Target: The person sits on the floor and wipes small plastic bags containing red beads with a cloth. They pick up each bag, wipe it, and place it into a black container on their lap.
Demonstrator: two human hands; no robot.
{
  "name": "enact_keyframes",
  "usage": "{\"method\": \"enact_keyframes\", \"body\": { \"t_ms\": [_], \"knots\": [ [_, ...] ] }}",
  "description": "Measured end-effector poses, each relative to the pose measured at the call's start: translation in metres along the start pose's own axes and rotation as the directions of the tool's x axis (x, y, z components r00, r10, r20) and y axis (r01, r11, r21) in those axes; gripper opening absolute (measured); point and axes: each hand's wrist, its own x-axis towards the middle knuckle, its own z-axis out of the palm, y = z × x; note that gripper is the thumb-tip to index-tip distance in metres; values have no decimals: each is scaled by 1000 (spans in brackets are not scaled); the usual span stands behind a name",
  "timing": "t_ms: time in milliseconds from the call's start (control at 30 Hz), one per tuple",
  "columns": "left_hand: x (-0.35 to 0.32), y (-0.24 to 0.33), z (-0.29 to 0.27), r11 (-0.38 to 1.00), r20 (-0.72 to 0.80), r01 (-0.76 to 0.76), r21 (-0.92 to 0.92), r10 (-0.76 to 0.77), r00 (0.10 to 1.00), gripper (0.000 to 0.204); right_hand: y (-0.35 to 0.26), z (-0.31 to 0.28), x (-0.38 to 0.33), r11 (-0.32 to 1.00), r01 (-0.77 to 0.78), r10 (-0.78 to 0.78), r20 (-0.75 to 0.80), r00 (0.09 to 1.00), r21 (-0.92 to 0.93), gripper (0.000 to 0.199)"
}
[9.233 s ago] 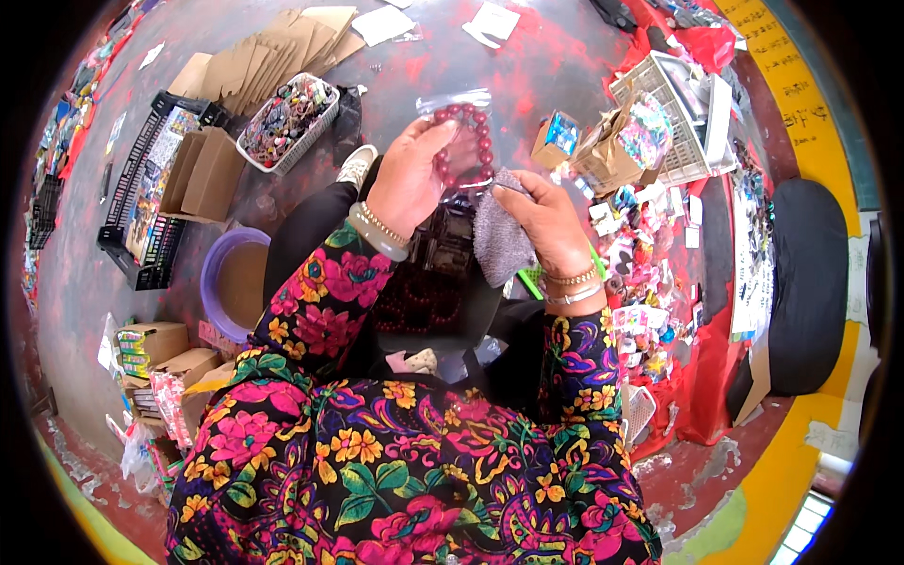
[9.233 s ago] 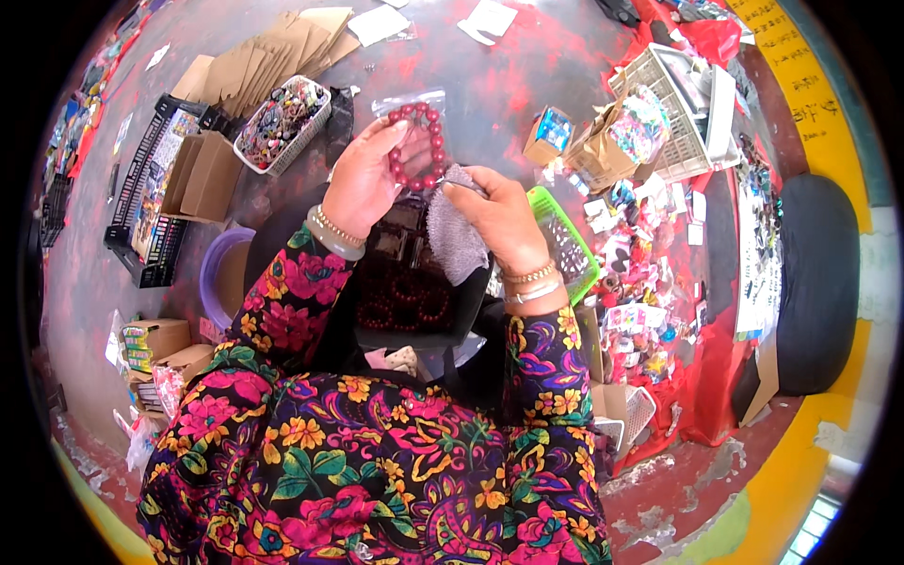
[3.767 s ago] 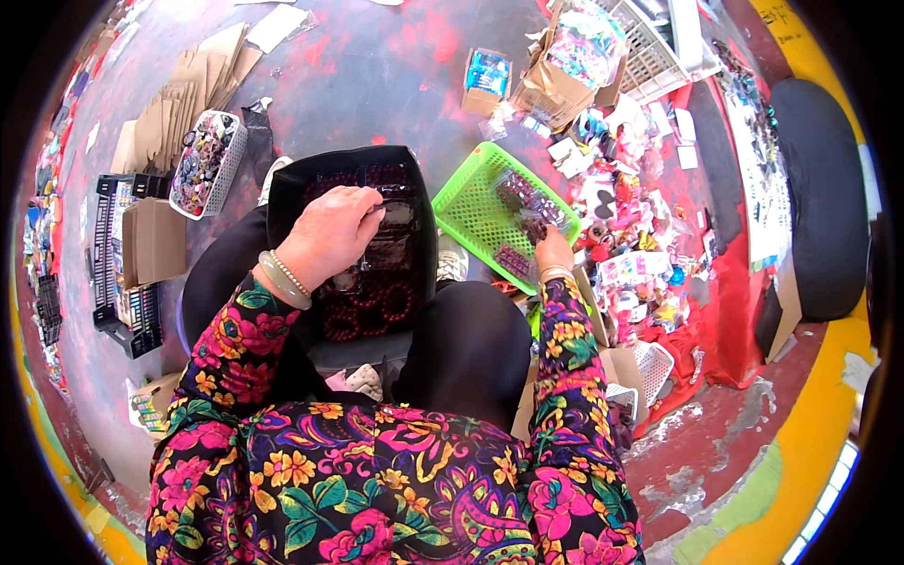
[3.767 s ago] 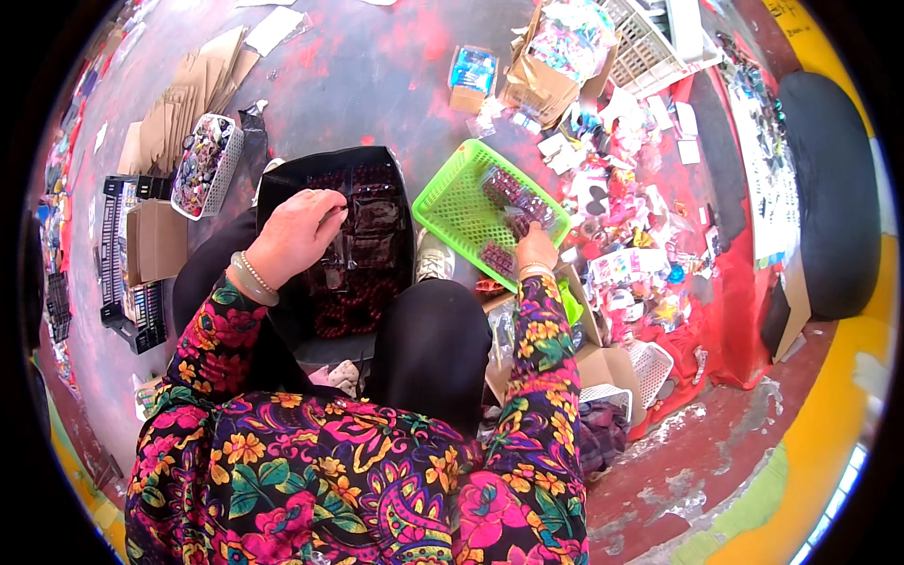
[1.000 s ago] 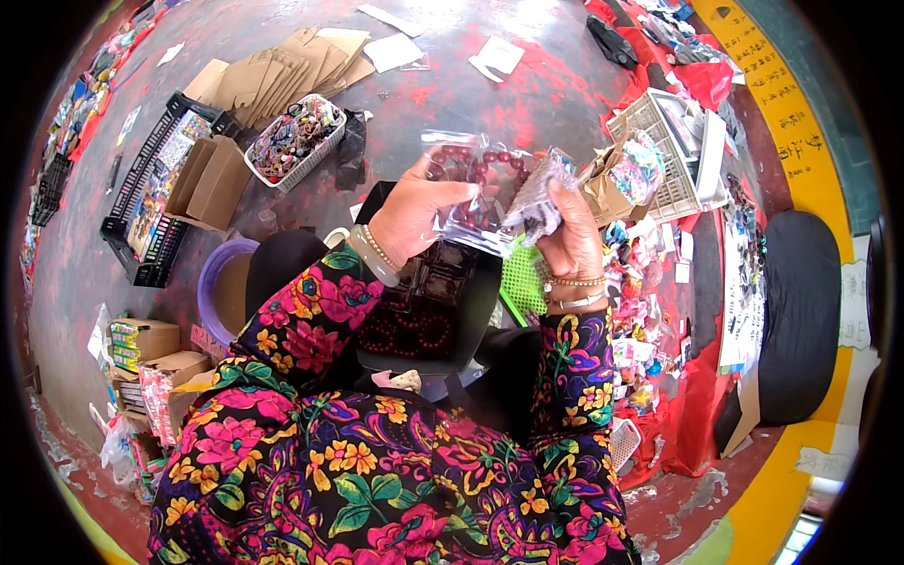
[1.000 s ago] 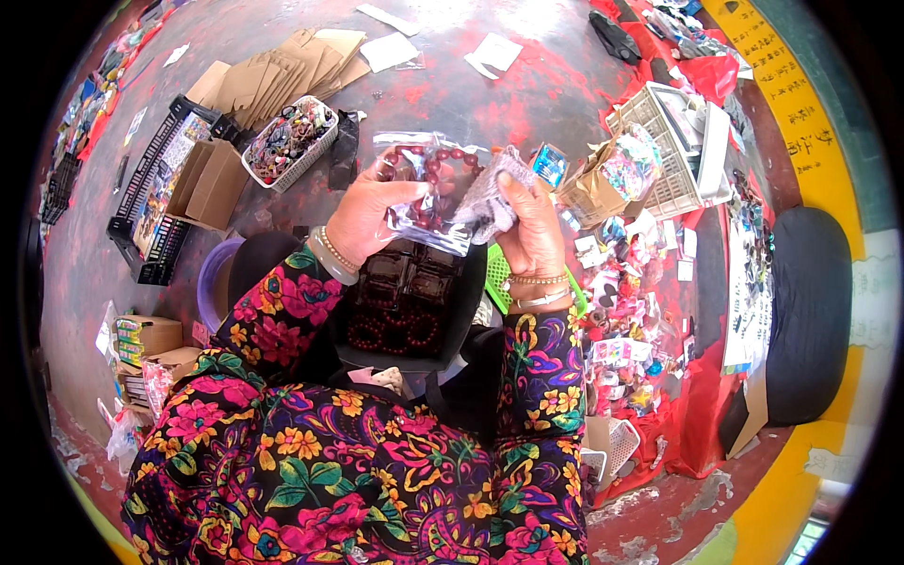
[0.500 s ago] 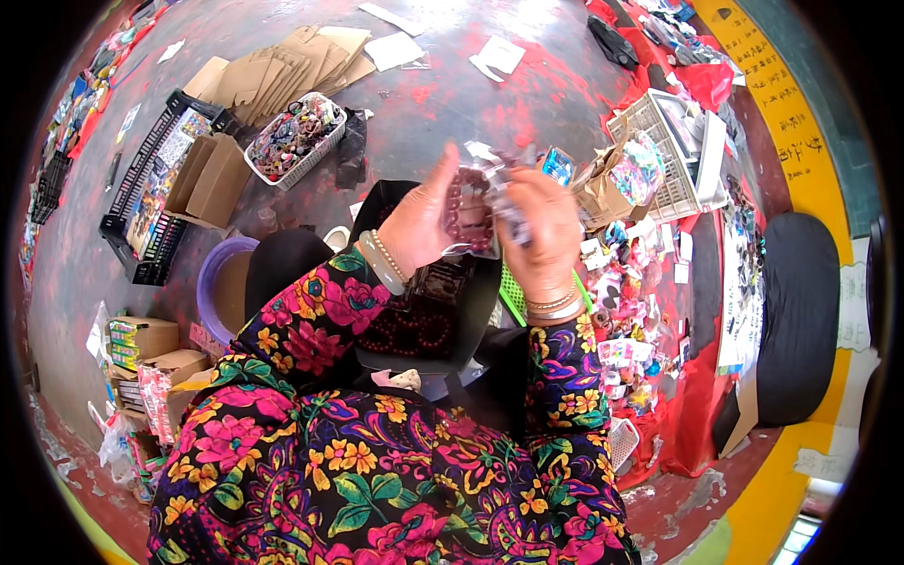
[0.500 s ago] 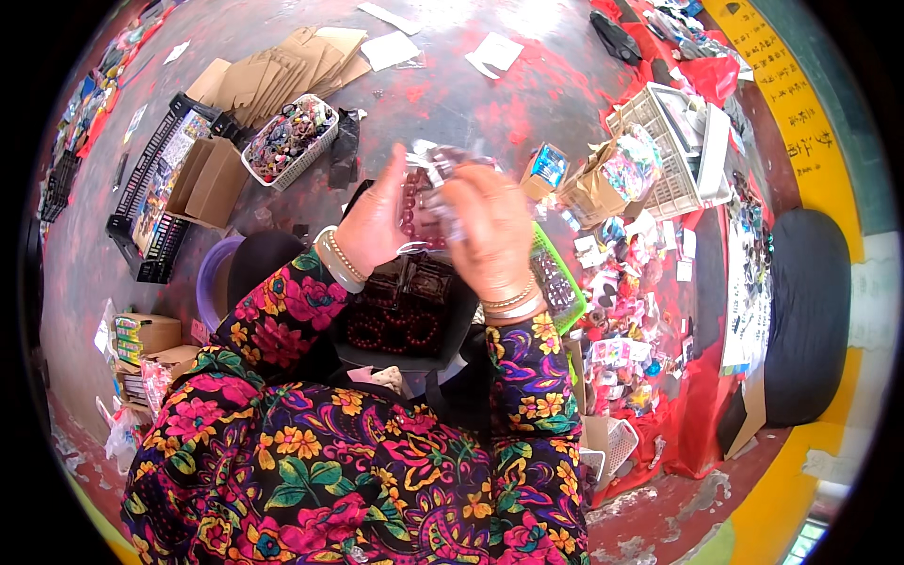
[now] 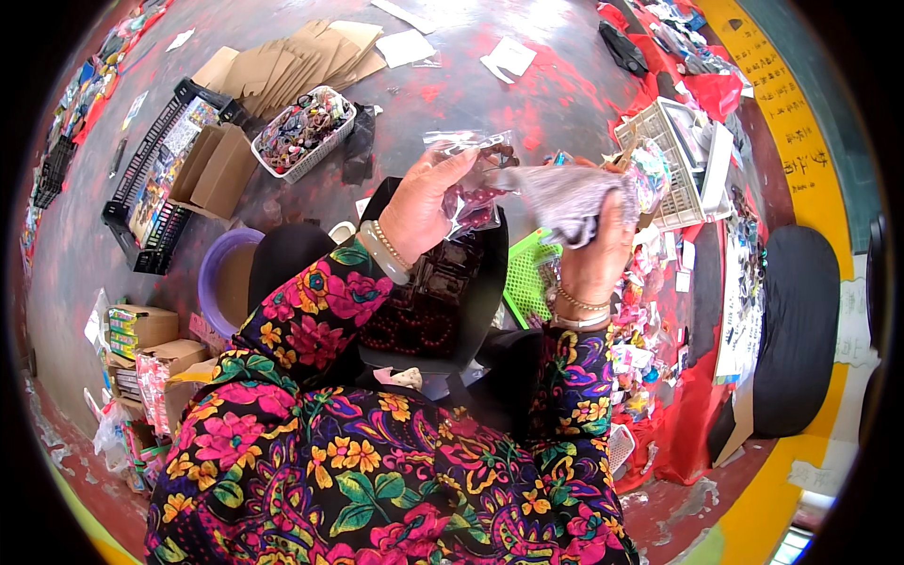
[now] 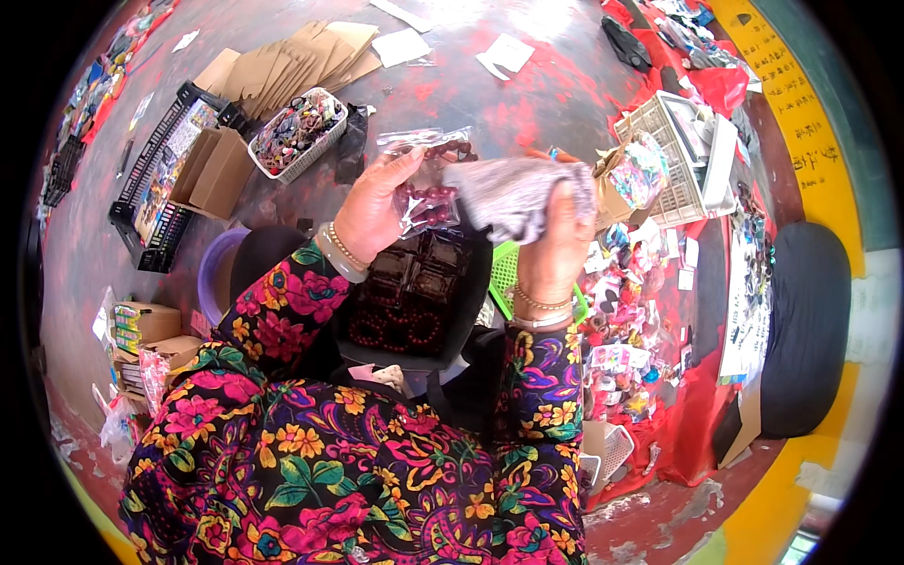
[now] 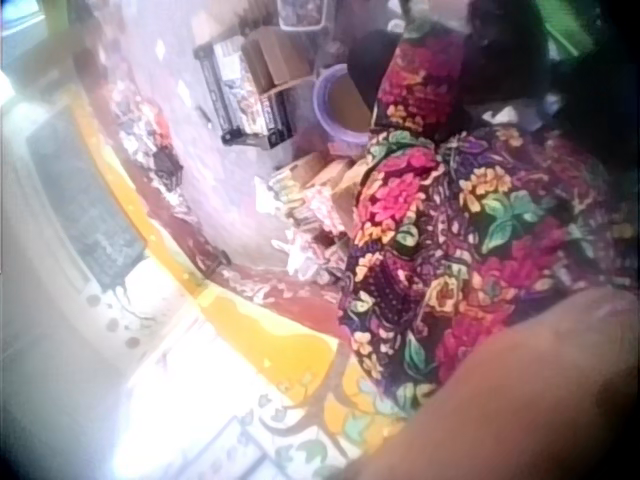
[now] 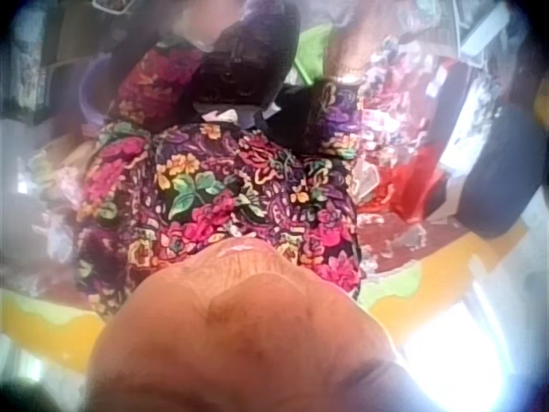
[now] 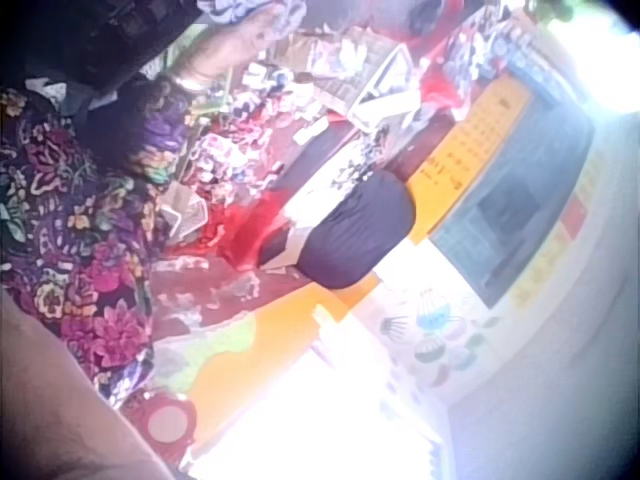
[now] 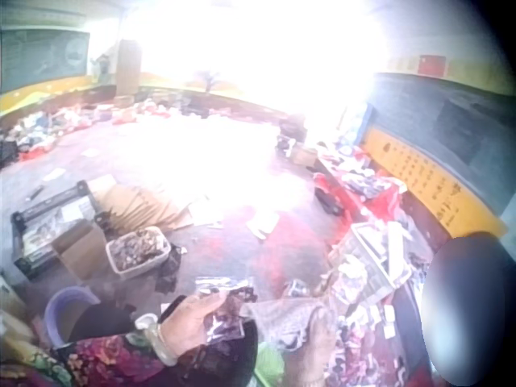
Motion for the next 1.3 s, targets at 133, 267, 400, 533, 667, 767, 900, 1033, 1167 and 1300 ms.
{"method": "enact_keyframes", "body": {
  "t_ms": [133, 267, 400, 533, 667, 767, 900, 1033, 1167, 1300],
  "knots": [
    [1, -16, 10, 997, -42, -68, 38, 70, 997, 35, 12, 8, -2, 909, 141, -138, 36, 990, -392, 33],
    [-5, -34, 10, 988, 50, -115, 99, 111, 993, 43, 50, 26, -22, 578, 367, -168, 334, 927, -729, 36],
    [-6, -32, 9, 993, 43, -99, 70, 96, 994, 42, 52, 22, -12, 371, 488, -229, 432, 873, -790, 35],
    [-5, -31, 13, 997, 49, -72, 31, 70, 996, 37, 51, 14, -3, 349, 406, -228, 344, 911, -844, 32],
    [-5, -31, 7, 1000, 47, -13, 0, 13, 999, 37, 52, 6, 4, 424, 276, -207, 205, 957, -862, 30],
    [-1, -37, 2, 1000, 43, 4, -24, -3, 999, 38, 54, -10, 11, 507, 149, -133, 94, 987, -849, 30],
    [-2, -29, 4, 997, 11, 52, -59, -52, 999, 40, 54, -26, 23, 636, 36, -123, -55, 991, -771, 26],
    [-1, -25, 2, 1000, -9, 26, -7, -26, 1000, 41, 30, -17, 21, 691, 118, -317, -152, 936, -714, 32],
    [1, -33, 1, 995, -84, -91, 37, 94, 992, 37, 34, 16, -21, 491, 443, -261, 359, 896, -750, 45],
    [-9, -37, 0, 992, -49, -90, -85, 86, 995, 31, 55, 36, -28, 343, 554, -189, 521, 832, -759, 46]
  ]
}}
